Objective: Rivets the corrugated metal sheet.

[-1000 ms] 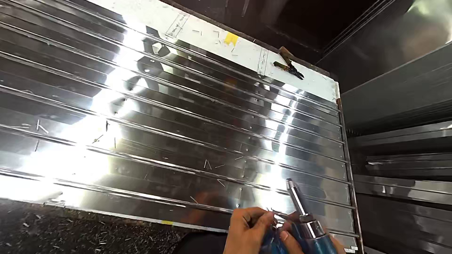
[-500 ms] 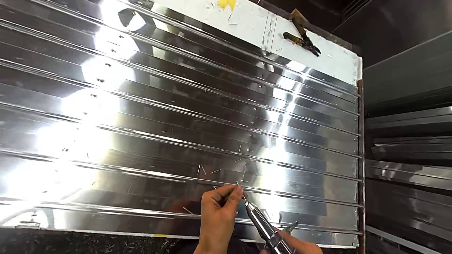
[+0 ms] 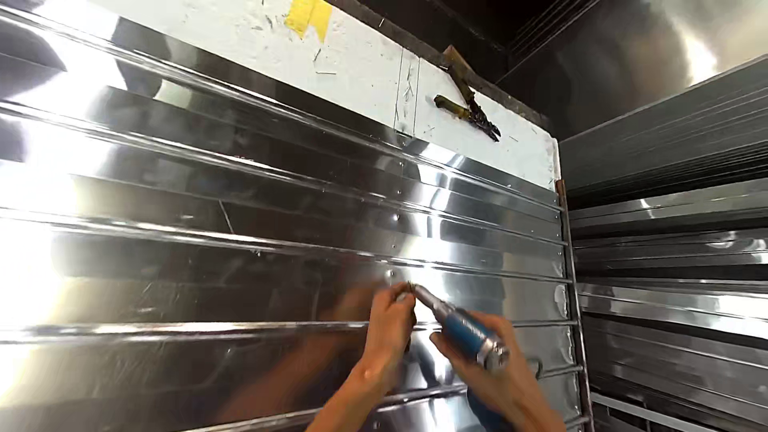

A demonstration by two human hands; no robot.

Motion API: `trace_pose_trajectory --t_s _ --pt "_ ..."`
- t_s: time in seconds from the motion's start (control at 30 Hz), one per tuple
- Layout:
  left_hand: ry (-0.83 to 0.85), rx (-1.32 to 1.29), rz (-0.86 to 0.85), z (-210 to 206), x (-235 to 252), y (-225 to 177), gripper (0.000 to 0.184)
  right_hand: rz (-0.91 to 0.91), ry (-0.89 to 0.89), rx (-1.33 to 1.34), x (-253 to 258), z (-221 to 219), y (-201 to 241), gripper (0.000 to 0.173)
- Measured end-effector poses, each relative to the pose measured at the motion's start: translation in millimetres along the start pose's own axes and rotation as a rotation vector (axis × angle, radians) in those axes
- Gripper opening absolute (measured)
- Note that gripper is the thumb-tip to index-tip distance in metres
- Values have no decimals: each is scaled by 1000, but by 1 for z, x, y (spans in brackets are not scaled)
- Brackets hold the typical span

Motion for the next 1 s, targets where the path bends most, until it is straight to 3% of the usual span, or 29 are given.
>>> trace_pose_trajectory --t_s 0.1,0.17,0.3,0.43,0.5,0.57,0.63,0.7,0.8,0.9,1.0 --pt "7 175 -46 20 43 -29 20 -26 72 -102 68 -4 7 24" --pt "-29 379 -168 56 42 -39 24 -90 146 -157 92 -8 6 23" --pt "-532 812 -689 172 -18 -69 27 -169 257 -121 103 -9 2 20" --pt "-788 867 -618 255 -48 -78 33 -345 429 -61 113 -5 5 20" --pt "-846 850 -627 262 -48 -73 34 -379 584 -169 130 1 20 26" --pt "-859 917 -763 254 -47 -65 32 -345 668 -201 142 -7 34 23" --pt "-813 821 -825 253 -44 -57 23 -269 627 -198 144 -20 38 10" --pt "-803 676 -779 248 -43 -57 12 -131 571 -294 141 -24 39 9" --pt "-835 897 -809 252 -42 -51 24 -2 468 -340 139 -27 35 8" --pt "-855 1008 -827 249 -48 -57 36 -71 387 -213 119 -19 23 12" --pt "-828 833 -739 241 -95 -61 29 -107 347 111 46 10 49 16"
Point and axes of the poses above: each hand's wrist, its own x-axis towards the middle knuckle, its own z-axis out of the back of the hand, y = z × x, the point moved 6 cm from there along x, towards the middle knuckle, and after that the axes turned 8 degrees about x, right-handed, at the moved point
